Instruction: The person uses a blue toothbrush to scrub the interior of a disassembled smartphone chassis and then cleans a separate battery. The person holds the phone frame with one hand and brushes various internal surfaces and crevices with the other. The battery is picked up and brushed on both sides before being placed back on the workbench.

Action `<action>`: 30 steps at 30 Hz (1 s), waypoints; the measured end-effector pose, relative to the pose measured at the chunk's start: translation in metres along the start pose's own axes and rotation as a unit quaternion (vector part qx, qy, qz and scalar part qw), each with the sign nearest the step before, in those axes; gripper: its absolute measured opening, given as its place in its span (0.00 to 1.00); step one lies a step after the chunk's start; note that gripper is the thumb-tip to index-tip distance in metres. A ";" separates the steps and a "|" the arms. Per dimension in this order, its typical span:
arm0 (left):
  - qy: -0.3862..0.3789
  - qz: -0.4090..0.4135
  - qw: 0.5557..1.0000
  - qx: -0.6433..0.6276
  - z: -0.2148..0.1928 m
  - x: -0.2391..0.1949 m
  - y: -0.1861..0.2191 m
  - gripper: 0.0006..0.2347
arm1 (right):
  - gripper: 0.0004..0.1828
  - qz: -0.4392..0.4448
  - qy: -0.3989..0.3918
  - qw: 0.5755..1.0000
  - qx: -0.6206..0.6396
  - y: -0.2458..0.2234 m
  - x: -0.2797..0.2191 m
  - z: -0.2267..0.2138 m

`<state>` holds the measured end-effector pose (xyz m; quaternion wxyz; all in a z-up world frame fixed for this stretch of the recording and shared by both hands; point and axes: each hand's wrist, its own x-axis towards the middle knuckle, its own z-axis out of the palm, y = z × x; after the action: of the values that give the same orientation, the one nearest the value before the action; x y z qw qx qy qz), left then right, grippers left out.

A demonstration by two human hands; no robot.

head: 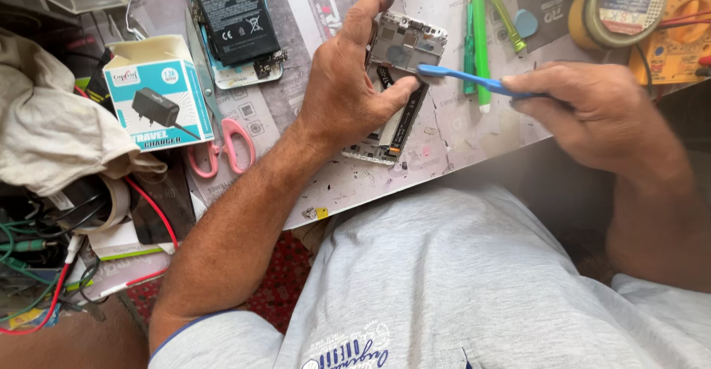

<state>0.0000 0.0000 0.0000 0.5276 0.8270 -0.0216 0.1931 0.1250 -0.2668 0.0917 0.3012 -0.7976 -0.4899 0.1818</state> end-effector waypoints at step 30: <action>-0.021 -0.037 0.997 -0.063 -0.003 -0.001 0.003 0.36 | 0.13 -0.012 0.017 1.000 -0.020 -0.007 -0.002 -0.001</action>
<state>-0.0023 0.0007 0.0038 0.5846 0.7964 -0.0138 0.1542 0.1205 -0.2667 0.0970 0.2957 -0.8007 -0.4975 0.1545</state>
